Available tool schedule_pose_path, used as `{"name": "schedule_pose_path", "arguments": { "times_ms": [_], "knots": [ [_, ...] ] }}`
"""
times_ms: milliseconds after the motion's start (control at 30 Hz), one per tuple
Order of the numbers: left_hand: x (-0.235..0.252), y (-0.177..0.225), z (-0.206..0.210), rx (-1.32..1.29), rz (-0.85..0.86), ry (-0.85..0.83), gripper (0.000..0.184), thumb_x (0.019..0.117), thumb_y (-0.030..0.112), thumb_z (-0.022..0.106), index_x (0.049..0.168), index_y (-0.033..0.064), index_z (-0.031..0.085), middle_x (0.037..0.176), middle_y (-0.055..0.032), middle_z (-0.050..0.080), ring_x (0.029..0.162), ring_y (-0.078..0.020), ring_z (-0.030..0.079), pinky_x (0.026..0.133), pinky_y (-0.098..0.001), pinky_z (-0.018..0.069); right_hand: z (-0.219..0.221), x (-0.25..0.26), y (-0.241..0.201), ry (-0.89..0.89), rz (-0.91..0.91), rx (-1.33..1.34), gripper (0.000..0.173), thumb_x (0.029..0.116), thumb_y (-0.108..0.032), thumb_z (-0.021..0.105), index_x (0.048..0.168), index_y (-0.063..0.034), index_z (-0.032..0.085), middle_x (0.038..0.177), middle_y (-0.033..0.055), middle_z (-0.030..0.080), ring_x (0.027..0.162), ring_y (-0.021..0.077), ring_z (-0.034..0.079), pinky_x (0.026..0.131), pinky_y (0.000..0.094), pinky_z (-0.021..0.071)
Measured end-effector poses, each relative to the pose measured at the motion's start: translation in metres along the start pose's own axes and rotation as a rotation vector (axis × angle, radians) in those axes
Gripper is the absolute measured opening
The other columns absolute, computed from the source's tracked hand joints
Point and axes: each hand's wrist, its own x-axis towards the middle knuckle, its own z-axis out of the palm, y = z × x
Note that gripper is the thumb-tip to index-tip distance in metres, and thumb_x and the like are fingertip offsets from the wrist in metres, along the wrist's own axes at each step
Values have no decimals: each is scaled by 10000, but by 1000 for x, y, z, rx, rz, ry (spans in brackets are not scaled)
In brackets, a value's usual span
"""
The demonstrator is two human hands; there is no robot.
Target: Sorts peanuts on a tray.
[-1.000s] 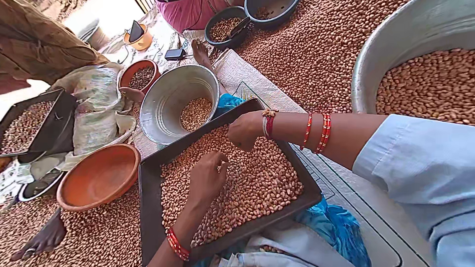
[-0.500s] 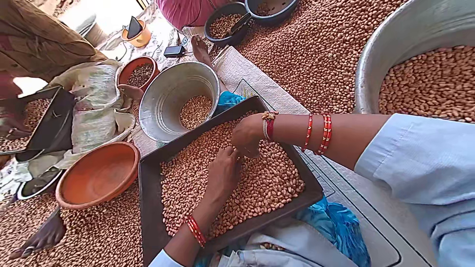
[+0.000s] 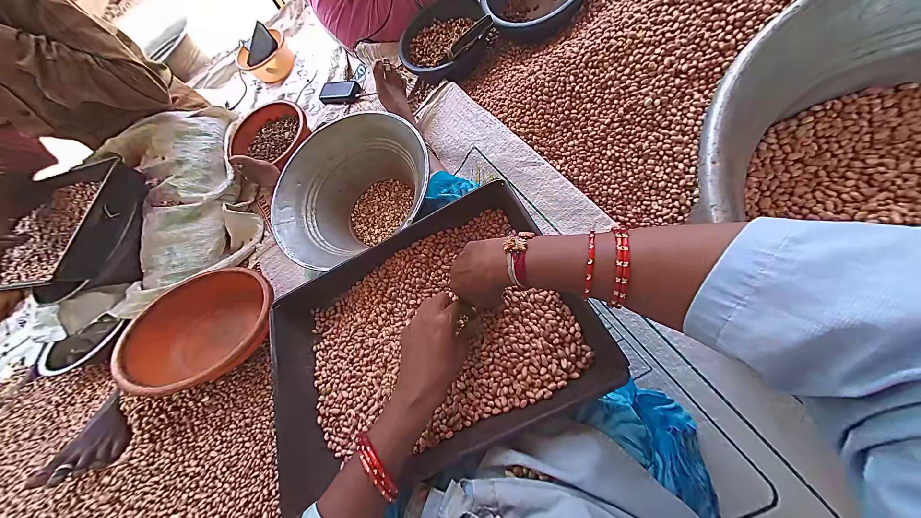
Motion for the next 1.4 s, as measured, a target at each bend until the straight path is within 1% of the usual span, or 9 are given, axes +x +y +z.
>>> {"name": "schedule_pose_path", "arguments": {
  "times_ms": [267,333,467,567,733,1000,1067,1167,1400],
  "knots": [
    [5,-11,-11,-72,-16,-105,192,944,209,682,1050,75,770,969,-121,731,893,-301,705,789,-504,560,-12,-9,1,-109,46,7,156,907,-164,741,953,-16,724,954,148,682,922,326,656,741,523,489],
    [5,-32,-33,-123,-93,120,218,964,206,678,1094,47,751,917,-131,724,791,-270,693,738,-477,566,-17,-12,4,-82,30,-4,150,937,-192,716,953,-44,731,957,133,685,927,321,664,740,527,498],
    [-2,-71,-70,-53,-196,572,384,969,201,654,1303,15,621,977,-130,645,746,-175,614,666,-329,522,-39,-18,24,543,-18,191,136,976,-168,657,1050,-69,715,860,108,686,837,311,678,682,532,505],
    [-18,-69,-67,-16,-132,354,198,948,157,664,1096,51,741,939,-135,702,768,-263,684,685,-459,568,-64,-26,33,904,60,367,203,982,-167,650,1179,-122,675,813,59,663,732,254,650,661,487,522],
    [-31,-57,-40,42,-135,38,125,949,126,683,1013,83,782,897,-130,733,773,-328,708,700,-565,559,-60,-41,46,497,135,143,95,967,-158,661,967,-92,731,876,79,670,876,285,651,728,528,485],
    [-40,-11,-38,-50,-310,-455,507,1095,244,465,1558,46,411,1366,-231,613,1212,-394,637,1034,-553,490,-54,-53,-1,-155,279,101,256,880,-181,815,971,32,705,1015,180,683,976,351,676,794,529,537],
    [-42,-4,-26,-369,-201,-367,554,1070,218,486,1593,88,358,1479,-175,533,1260,-282,613,1041,-439,510,-52,-54,-12,-179,257,105,255,911,-130,781,1032,72,685,1065,212,671,1022,374,664,823,527,528],
    [-36,-9,-26,-734,-195,-73,553,1019,174,523,1552,83,403,1423,-128,551,980,-181,724,755,-355,653,-29,-47,-18,-129,281,113,194,931,-71,726,1042,81,679,1030,215,673,967,377,675,786,519,535],
    [-43,-37,-45,-307,-135,145,260,997,185,585,1205,97,712,1174,-81,698,894,-144,717,735,-315,613,-29,-44,-23,-174,245,77,130,979,8,613,1050,95,680,1056,225,671,1003,379,666,825,518,522]
  ]
}}
